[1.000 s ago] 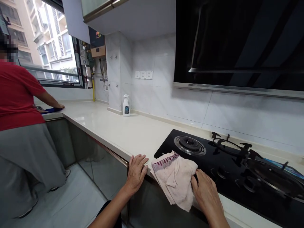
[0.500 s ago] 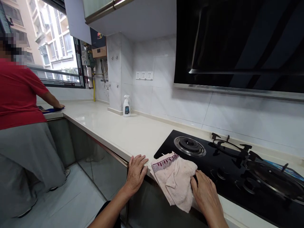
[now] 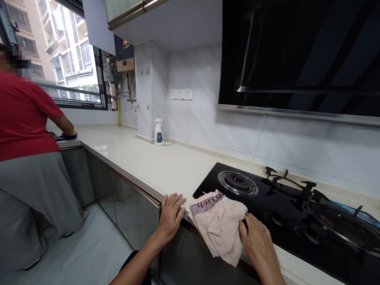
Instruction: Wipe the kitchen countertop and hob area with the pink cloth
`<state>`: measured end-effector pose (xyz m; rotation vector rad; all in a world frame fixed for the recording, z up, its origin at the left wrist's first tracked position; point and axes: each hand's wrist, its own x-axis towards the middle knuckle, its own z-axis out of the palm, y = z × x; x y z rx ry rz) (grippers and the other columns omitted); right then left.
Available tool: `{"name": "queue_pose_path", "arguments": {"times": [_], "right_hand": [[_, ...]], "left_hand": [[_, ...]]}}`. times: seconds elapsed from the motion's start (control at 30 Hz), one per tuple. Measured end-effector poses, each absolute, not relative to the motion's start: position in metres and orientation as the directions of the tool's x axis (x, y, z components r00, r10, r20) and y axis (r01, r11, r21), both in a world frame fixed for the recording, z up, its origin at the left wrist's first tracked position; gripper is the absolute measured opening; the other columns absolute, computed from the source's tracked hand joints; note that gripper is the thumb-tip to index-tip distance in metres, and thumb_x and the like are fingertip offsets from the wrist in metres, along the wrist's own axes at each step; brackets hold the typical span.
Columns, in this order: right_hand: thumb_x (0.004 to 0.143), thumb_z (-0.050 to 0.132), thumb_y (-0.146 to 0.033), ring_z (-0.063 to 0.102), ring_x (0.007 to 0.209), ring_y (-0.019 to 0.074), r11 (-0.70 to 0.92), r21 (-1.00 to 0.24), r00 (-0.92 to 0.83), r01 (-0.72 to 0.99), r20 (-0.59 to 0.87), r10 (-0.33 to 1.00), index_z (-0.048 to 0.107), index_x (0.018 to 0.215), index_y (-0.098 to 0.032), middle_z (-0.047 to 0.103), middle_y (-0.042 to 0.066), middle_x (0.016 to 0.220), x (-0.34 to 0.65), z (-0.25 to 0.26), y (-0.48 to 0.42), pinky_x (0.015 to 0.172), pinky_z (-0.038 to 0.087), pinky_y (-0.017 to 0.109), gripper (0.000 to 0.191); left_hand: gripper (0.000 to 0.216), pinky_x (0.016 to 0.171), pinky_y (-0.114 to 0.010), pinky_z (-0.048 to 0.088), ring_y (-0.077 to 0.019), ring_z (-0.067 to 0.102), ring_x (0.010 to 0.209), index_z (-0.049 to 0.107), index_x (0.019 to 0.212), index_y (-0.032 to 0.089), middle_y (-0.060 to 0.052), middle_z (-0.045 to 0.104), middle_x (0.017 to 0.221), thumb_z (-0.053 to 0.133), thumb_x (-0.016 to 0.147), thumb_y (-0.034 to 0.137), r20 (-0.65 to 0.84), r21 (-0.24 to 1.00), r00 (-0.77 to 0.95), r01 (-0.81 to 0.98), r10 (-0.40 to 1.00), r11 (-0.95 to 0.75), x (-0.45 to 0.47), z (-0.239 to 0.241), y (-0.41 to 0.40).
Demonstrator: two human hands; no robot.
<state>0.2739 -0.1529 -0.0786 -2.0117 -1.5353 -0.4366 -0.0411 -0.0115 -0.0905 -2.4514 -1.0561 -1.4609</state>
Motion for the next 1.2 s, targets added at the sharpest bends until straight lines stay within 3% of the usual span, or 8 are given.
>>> {"name": "queue_pose_path", "arguments": {"times": [0.83, 1.07, 1.2], "right_hand": [[0.097, 0.030, -0.048, 0.063, 0.123, 0.0307, -0.184, -0.205, 0.272, 0.961, 0.592, 0.758, 0.062, 0.124, -0.016, 0.069, 0.016, 0.129, 0.2737, -0.0764, -0.1542, 0.106, 0.046, 0.048, 0.053], [0.097, 0.030, -0.049, 0.062, 0.123, 0.0323, -0.167, -0.241, 0.282, 0.956, 0.594, 0.753, 0.062, 0.124, -0.016, 0.068, 0.018, 0.128, 0.2710, -0.0752, -0.1556, 0.107, 0.045, 0.051, 0.054], [0.097, 0.032, -0.052, 0.062, 0.122, 0.0315, -0.129, -0.328, 0.306, 0.936, 0.576, 0.758, 0.065, 0.117, -0.017, 0.067, 0.017, 0.129, 0.2722, -0.0725, -0.1580, 0.107, 0.044, 0.051, 0.052]], "left_hand": [[0.032, 0.123, -0.060, 0.030, -0.0273, 0.051, 0.136, 0.065, 0.129, 0.026, -0.008, 0.065, 0.136, 0.047, 0.102, 0.025, 0.800, 0.246, 0.302, 0.623, 0.519, -0.743, -0.0414, -0.0887, -0.0135], [0.031, 0.124, -0.060, 0.027, -0.0269, 0.050, 0.137, 0.064, 0.129, 0.026, -0.008, 0.064, 0.136, 0.046, 0.104, 0.025, 0.792, 0.263, 0.309, 0.606, 0.526, -0.751, -0.0417, -0.0878, -0.0146], [0.031, 0.124, -0.059, 0.027, -0.0265, 0.050, 0.137, 0.064, 0.129, 0.026, -0.007, 0.064, 0.137, 0.046, 0.103, 0.025, 0.796, 0.253, 0.308, 0.614, 0.522, -0.748, -0.0420, -0.0873, -0.0151]]}}
